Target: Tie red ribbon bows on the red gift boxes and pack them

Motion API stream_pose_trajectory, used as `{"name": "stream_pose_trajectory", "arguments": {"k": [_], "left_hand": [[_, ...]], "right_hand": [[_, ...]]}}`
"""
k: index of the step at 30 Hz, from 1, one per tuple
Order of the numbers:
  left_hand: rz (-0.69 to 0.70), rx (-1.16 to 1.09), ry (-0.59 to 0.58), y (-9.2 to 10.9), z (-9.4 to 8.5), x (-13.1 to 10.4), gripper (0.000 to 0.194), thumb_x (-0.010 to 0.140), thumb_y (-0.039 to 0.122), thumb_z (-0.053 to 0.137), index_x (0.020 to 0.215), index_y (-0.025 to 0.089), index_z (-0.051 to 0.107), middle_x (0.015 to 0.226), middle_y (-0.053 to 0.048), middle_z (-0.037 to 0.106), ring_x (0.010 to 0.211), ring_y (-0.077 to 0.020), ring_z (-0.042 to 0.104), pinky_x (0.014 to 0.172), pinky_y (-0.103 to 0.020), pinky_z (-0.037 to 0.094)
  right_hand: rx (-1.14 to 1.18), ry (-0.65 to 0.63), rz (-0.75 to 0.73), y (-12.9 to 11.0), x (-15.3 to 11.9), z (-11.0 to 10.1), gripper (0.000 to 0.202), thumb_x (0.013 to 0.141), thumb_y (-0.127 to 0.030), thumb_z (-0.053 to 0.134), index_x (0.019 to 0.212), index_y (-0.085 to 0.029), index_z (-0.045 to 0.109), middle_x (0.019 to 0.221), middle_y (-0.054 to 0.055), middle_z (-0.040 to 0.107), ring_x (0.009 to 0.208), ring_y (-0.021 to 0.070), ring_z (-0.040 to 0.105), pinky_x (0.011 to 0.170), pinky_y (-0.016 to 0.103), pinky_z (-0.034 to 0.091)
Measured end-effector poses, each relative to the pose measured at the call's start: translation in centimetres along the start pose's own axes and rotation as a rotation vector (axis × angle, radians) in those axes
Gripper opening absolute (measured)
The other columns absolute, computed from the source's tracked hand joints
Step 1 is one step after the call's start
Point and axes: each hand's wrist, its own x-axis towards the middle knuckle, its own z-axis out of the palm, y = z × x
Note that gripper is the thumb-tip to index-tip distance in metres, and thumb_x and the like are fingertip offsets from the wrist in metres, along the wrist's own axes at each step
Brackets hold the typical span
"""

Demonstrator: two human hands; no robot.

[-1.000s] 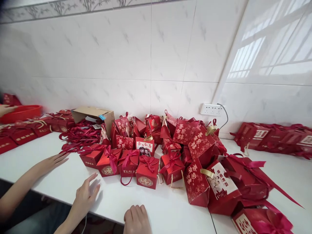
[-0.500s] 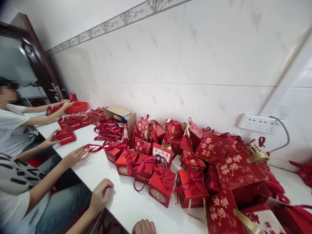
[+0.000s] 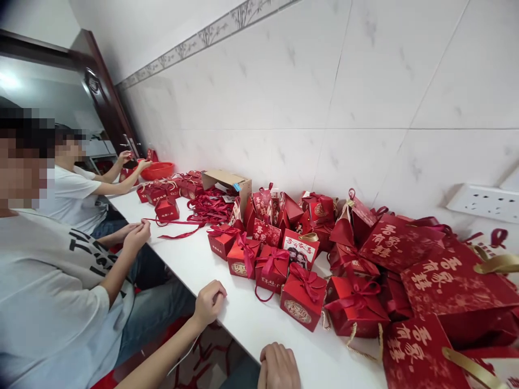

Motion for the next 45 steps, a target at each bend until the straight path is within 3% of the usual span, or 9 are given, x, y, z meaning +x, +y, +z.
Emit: {"name": "stream_pose_trajectory", "arguments": {"k": [10, 14, 17, 21, 23, 27, 33, 39, 45], "left_hand": [[-0.021, -0.118, -0.106, -0.8, -0.3, 0.3, 0.019, 0.073, 0.01, 0.042, 0.062, 0.02, 0.054, 0.057, 0.001, 0.055, 0.055, -0.0136, 0.054, 0.055, -0.025, 0.043], [-0.131, -0.166, -0.014, -0.5, 0.3, 1.6, 0.026, 0.081, 0.02, 0.044, 0.106, 0.017, 0.053, 0.095, -0.008, 0.06, 0.083, -0.0185, 0.061, 0.069, -0.032, 0.05], [-0.162, -0.152, 0.054, 1.0, 1.4, 3.4, 0.048, 0.081, 0.031, 0.054, 0.126, 0.016, 0.043, 0.13, -0.019, 0.041, 0.124, -0.031, 0.042, 0.094, -0.049, 0.042], [-0.176, -0.029, -0.044, 2.8, 2.6, 5.3, 0.05, 0.077, 0.04, 0.061, 0.123, 0.021, 0.051, 0.147, -0.02, 0.021, 0.137, -0.0464, 0.013, 0.096, -0.067, 0.029], [-0.24, -0.004, -0.069, 2.8, 3.1, 5.7, 0.055, 0.076, 0.044, 0.063, 0.124, 0.021, 0.05, 0.148, -0.022, 0.02, 0.136, -0.0497, 0.011, 0.093, -0.07, 0.029], [-0.274, -0.053, 0.019, 1.3, 3.3, 5.9, 0.054, 0.074, 0.042, 0.065, 0.119, 0.017, 0.049, 0.147, -0.022, 0.019, 0.136, -0.0472, 0.016, 0.097, -0.066, 0.031], [-0.155, -0.144, 0.053, -0.3, 0.7, 5.8, 0.049, 0.064, 0.022, 0.07, 0.108, 0.016, 0.049, 0.133, -0.018, 0.033, 0.125, -0.0357, 0.041, 0.098, -0.05, 0.043], [0.04, -0.119, 0.18, -0.6, -4.0, 4.2, 0.053, 0.066, 0.032, 0.069, 0.112, 0.018, 0.046, 0.129, -0.016, 0.037, 0.122, -0.0332, 0.043, 0.096, -0.047, 0.046], [-0.046, -0.053, -0.063, -0.4, -2.7, 1.8, 0.047, 0.071, 0.027, 0.066, 0.113, 0.019, 0.046, 0.131, -0.016, 0.033, 0.122, -0.0326, 0.044, 0.095, -0.049, 0.046]], "right_hand": [[-0.142, 0.033, 0.048, -1.2, 1.3, -0.6, 0.023, 0.081, -0.002, 0.036, 0.07, -0.022, 0.041, 0.057, -0.002, 0.048, 0.049, 0.0139, 0.044, 0.056, 0.028, 0.034], [-0.11, -0.01, 0.142, -1.5, 2.0, -0.9, 0.022, 0.079, -0.003, 0.036, 0.07, -0.022, 0.043, 0.057, -0.003, 0.051, 0.048, 0.0126, 0.048, 0.058, 0.026, 0.039], [-0.089, -0.041, 0.151, -1.5, 2.2, -1.0, 0.022, 0.078, -0.003, 0.036, 0.069, -0.021, 0.044, 0.056, -0.003, 0.051, 0.048, 0.0123, 0.048, 0.053, 0.024, 0.037], [-0.122, -0.069, 0.153, -1.6, 2.2, -1.0, 0.022, 0.077, -0.001, 0.036, 0.069, -0.021, 0.043, 0.057, -0.003, 0.051, 0.049, 0.0121, 0.048, 0.054, 0.024, 0.038], [-0.14, -0.071, 0.151, -1.6, 2.1, -1.1, 0.023, 0.076, -0.001, 0.035, 0.069, -0.021, 0.042, 0.058, -0.003, 0.051, 0.05, 0.0121, 0.048, 0.054, 0.024, 0.038], [-0.161, -0.063, 0.136, -1.7, 1.9, -1.1, 0.024, 0.077, 0.001, 0.034, 0.069, -0.021, 0.041, 0.058, -0.002, 0.05, 0.051, 0.0122, 0.047, 0.053, 0.023, 0.036], [-0.16, -0.067, 0.109, -1.4, 1.6, -0.8, 0.024, 0.079, 0.001, 0.035, 0.069, -0.02, 0.042, 0.059, -0.001, 0.048, 0.053, 0.0134, 0.044, 0.056, 0.025, 0.034], [-0.153, -0.057, 0.087, -1.3, 1.4, -0.7, 0.024, 0.08, 0.001, 0.036, 0.07, -0.02, 0.042, 0.06, -0.002, 0.048, 0.053, 0.013, 0.044, 0.06, 0.026, 0.034], [-0.12, -0.047, 0.095, -1.2, 1.4, -0.7, 0.024, 0.082, -0.001, 0.036, 0.069, -0.02, 0.043, 0.059, -0.001, 0.048, 0.053, 0.0142, 0.042, 0.058, 0.027, 0.033]]}}
